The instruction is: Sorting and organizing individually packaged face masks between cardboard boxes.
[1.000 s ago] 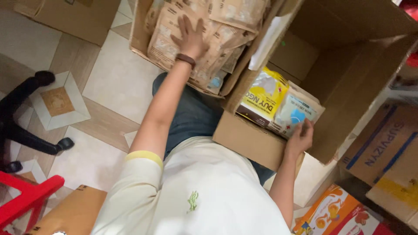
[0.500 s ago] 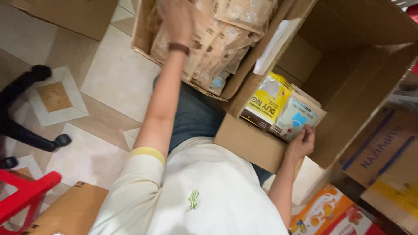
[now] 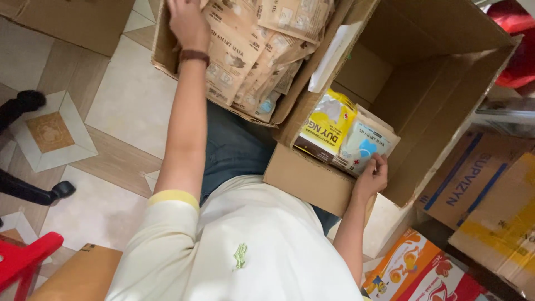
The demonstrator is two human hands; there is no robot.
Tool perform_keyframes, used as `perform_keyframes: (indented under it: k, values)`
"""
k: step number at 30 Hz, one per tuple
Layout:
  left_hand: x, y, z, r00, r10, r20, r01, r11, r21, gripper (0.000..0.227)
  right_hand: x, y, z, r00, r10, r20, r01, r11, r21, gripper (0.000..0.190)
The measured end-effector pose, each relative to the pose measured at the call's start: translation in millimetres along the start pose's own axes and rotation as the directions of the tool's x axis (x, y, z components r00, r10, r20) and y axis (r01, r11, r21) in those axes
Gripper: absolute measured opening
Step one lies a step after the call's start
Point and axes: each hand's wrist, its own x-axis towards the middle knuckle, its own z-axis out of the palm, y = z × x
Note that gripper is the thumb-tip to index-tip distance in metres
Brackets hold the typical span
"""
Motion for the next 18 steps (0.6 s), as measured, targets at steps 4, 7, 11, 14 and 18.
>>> perform_keyframes:
  k: [4,7,11,14,18]
  values:
    - [11,85,-154,0.986,0.143,-0.081,-0.159,0.954,-0.252,0.024,1,6,0,0.999,-0.044,-0.008,0.045,0.999,0.016,0.018]
    - [-12,124,-201,0.964,0.25,-0.092,-0.265,0.867,-0.421,0.009,1,3,6,0.998,-0.027,-0.058,0.029,0.999,0.035,0.019]
    - [-42,175,-234,0.887,0.415,-0.204,-0.455,0.704,-0.546,0.022,-5,-45,13,0.998,-0.013,0.06,0.005,0.992,0.127,0.022]
    - [-60,208,-254,0.818,0.522,-0.242,-0.541,0.554,-0.633,0.025,-12,-79,10,0.943,0.1,0.317,-0.246,0.851,0.464,0.036]
    - [-89,235,-253,0.738,0.639,-0.218,-0.552,0.385,-0.74,0.028,-13,-147,16,0.694,0.016,0.72,-0.706,0.21,0.676,0.077]
